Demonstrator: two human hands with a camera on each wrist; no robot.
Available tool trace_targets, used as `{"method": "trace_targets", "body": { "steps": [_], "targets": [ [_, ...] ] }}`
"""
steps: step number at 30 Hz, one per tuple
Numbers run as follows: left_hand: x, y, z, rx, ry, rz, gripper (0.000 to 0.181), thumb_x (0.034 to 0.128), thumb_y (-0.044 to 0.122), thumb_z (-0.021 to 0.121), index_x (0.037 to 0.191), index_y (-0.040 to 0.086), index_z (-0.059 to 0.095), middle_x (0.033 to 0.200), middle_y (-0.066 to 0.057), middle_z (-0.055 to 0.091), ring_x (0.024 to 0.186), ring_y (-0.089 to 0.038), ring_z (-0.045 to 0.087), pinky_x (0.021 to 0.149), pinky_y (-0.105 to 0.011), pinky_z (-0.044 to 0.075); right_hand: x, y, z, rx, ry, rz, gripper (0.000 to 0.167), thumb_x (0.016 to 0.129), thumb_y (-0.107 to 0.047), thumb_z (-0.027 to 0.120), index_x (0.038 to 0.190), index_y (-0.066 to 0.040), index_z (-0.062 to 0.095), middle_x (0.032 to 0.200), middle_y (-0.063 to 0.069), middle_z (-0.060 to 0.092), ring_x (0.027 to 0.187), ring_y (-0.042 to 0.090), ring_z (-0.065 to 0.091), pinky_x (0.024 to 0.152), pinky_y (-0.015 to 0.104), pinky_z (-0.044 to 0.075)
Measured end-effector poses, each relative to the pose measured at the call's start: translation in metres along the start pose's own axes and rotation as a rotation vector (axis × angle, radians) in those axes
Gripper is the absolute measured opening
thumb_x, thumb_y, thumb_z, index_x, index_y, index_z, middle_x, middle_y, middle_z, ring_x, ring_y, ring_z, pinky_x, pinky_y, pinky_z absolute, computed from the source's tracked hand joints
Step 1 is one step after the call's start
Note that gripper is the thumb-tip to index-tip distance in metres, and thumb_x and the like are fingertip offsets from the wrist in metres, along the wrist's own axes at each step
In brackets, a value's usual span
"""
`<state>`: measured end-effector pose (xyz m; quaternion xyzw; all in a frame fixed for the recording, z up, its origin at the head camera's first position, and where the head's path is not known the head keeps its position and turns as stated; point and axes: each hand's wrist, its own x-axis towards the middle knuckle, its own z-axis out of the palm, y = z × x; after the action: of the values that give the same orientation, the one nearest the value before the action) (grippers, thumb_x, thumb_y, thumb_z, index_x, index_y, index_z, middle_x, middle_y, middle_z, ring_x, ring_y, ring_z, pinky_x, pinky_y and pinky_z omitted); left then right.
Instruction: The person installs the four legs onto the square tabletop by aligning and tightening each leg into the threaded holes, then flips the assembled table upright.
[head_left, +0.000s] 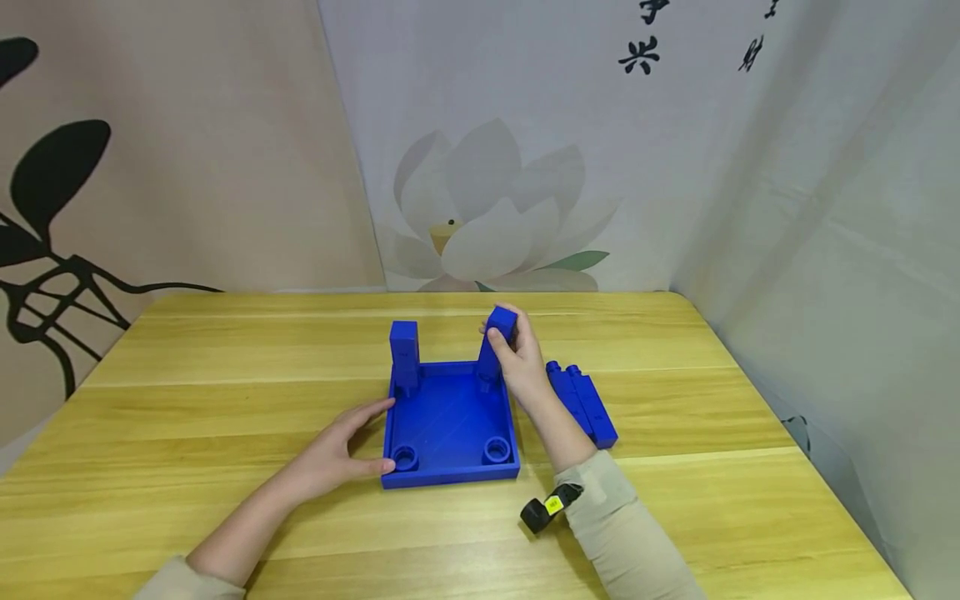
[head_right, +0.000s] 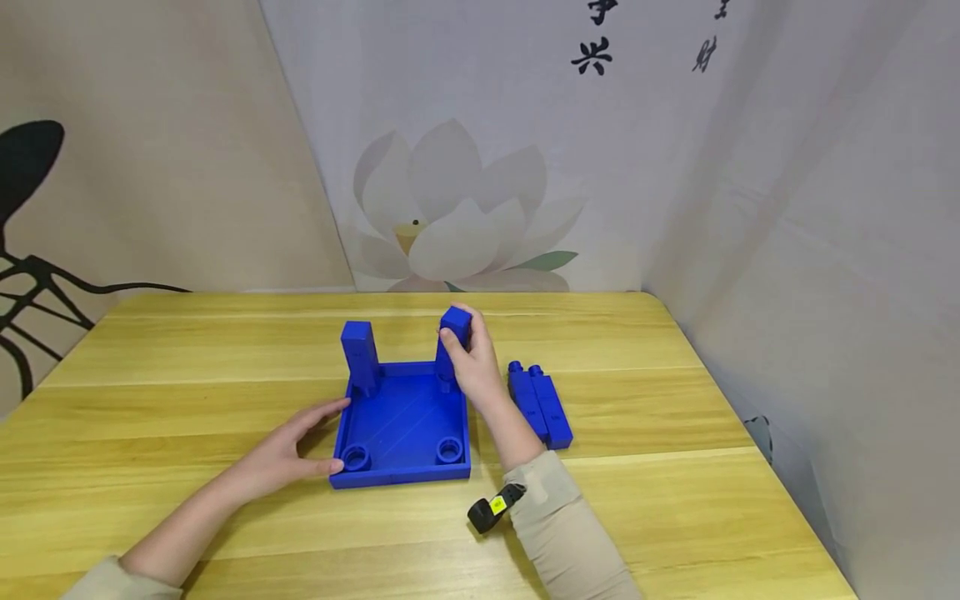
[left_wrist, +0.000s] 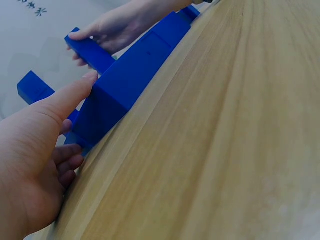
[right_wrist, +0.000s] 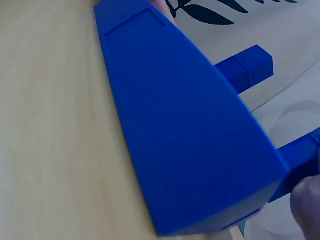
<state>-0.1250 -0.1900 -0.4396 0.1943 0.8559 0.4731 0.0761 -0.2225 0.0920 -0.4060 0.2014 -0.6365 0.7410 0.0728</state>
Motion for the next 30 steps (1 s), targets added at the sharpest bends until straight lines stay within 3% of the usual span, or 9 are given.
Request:
{"method": "trace_targets", "body": {
  "steps": [7,12,17,24,30],
  "targets": [
    [0.0016,-0.0018,0.0004,-0.002,0.011,0.006,0.084,0.0778,0.036,0.08,0.147,0.012,0.038,0.149,-0.016,0.034,0.135,-0.041,0.027,0.104,-0.063,0.024,-0.0014,-0.0006,-0.006,-0.008,-0.113,0.007,0.057,0.104,-0.038,0.037,0.151,-0.01,0.02,0.133,0.021,0.04,0.127,0.033,0.043,0.107,0.041,0.033],
    [0.0017,-0.0026,0.0005,-0.006,0.012,0.009,0.085,0.0774,0.035,0.08,0.147,0.011,0.038,0.149,-0.016,0.034,0.135,-0.041,0.027,0.104,-0.062,0.024,-0.0024,-0.0046,-0.0077,-0.013,-0.134,0.027,0.056,0.106,-0.027,0.035,0.151,-0.002,0.014,0.144,0.023,0.032,0.13,0.035,0.038,0.109,0.043,0.028],
    [0.0021,-0.0034,0.0008,-0.004,0.012,0.012,0.085,0.0771,0.036,0.08,0.147,0.011,0.038,0.149,-0.016,0.034,0.135,-0.041,0.027,0.104,-0.062,0.024,-0.003,-0.0061,-0.0093,-0.082,-0.092,0.015,0.048,0.105,-0.013,0.037,0.148,0.004,0.024,0.142,0.024,0.037,0.125,0.028,0.04,0.102,0.034,0.034],
    [0.0017,-0.0041,0.0006,-0.003,0.009,0.001,0.085,0.0775,0.037,0.08,0.147,0.013,0.038,0.149,-0.016,0.033,0.135,-0.041,0.027,0.104,-0.063,0.024,-0.0018,-0.0063,-0.0069,-0.126,-0.036,0.009,0.043,0.1,-0.005,0.048,0.14,0.007,0.038,0.13,0.024,0.05,0.109,0.021,0.051,0.09,0.027,0.044],
    [0.0012,-0.004,0.0004,-0.003,0.003,-0.004,0.085,0.0779,0.04,0.079,0.148,0.014,0.037,0.15,-0.015,0.032,0.136,-0.041,0.025,0.104,-0.064,0.024,0.0012,-0.0043,-0.0065,-0.129,0.094,0.055,0.041,0.091,-0.005,0.065,0.128,0.004,0.05,0.114,0.015,0.06,0.098,0.018,0.057,0.083,0.026,0.048]
  ]
}}
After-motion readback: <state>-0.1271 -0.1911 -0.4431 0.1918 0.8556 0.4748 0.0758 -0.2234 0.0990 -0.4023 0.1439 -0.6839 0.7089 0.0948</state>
